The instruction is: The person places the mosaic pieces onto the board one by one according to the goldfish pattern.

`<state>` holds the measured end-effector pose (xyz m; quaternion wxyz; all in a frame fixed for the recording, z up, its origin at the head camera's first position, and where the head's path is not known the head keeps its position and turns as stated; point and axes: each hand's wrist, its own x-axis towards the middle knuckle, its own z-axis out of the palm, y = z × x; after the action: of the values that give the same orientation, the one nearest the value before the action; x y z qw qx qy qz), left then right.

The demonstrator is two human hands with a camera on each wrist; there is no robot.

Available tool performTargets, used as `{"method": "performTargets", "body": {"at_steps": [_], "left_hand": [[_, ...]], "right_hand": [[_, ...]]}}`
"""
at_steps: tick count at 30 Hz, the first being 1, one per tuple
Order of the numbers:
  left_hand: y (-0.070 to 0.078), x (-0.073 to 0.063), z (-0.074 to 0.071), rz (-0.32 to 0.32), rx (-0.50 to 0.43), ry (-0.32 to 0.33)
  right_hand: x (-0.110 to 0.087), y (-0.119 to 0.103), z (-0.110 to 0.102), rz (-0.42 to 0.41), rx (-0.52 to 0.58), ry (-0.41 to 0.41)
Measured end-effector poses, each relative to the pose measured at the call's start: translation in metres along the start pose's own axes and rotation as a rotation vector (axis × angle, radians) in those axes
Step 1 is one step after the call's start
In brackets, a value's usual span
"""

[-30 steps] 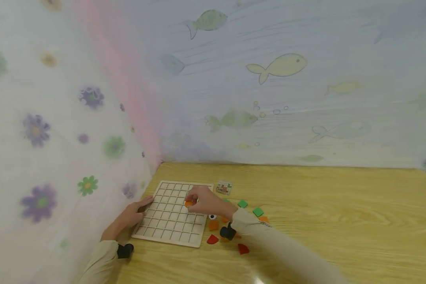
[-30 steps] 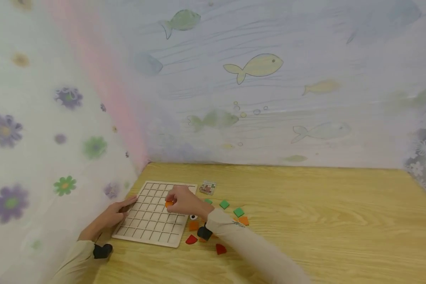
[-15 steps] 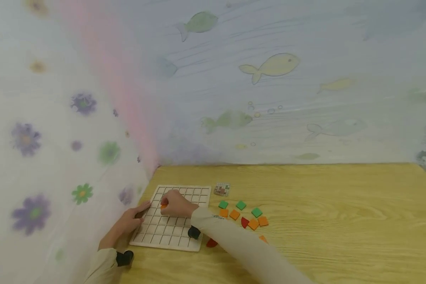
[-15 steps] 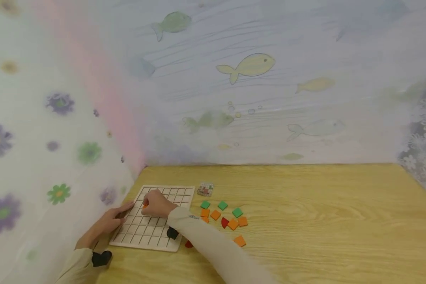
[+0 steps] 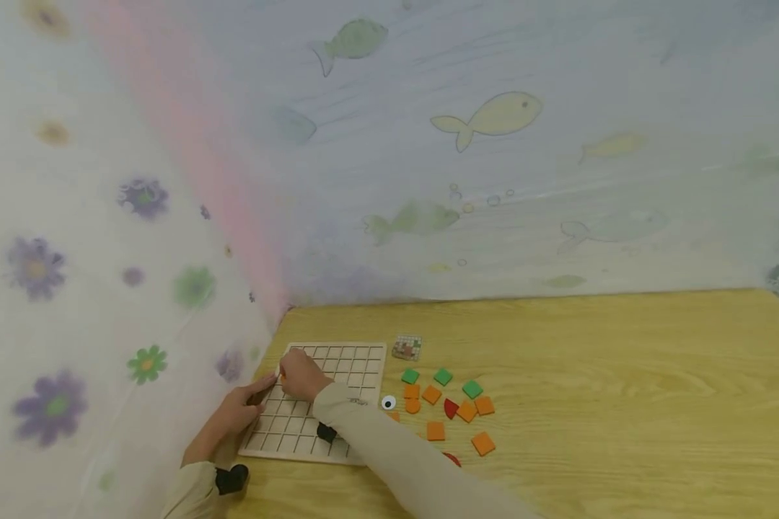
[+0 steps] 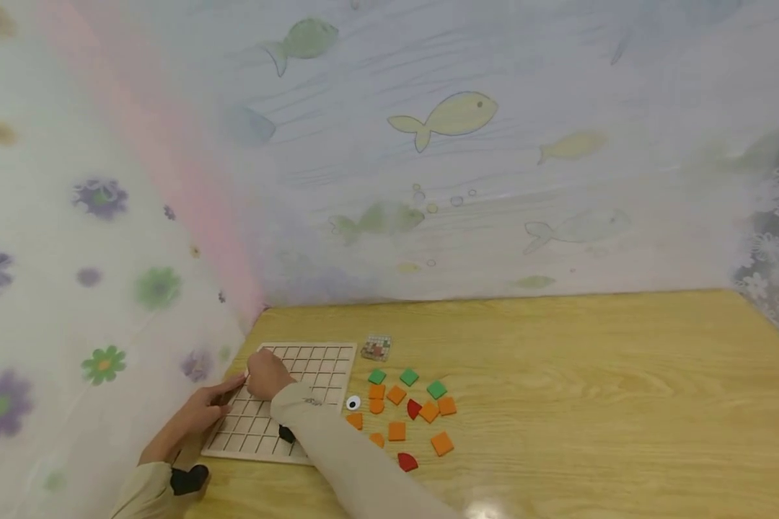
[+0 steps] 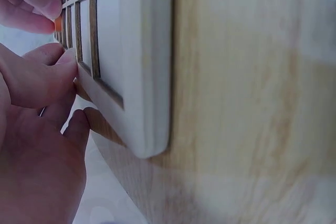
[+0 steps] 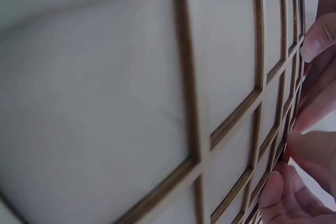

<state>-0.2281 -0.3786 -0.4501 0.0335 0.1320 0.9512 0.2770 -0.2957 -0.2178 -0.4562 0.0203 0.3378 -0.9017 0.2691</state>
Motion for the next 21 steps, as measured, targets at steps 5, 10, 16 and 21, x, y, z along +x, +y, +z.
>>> {"method": "performTargets", "body": {"at_steps": [5,10,16,21], "left_hand": [[-0.0024,-0.0022,0.0045,-0.019,-0.005,0.000],[-0.0023,-0.0005,0.0044,-0.044,-0.005,0.003],[0.0011,0.0015,0.0011,-0.043,0.006,0.002],[0.0037,0.0000,0.0005,-0.051,-0.008,-0.005]], "right_hand": [[-0.0039,-0.0066,0.0060,0.046,-0.005,0.010],[-0.0044,-0.0078,0.0074,0.064,0.028,0.088],[-0.0031,-0.0082,0.0035,0.066,0.014,0.121],[-0.0023,-0.0038,0.0049,0.050,-0.012,0.141]]}}
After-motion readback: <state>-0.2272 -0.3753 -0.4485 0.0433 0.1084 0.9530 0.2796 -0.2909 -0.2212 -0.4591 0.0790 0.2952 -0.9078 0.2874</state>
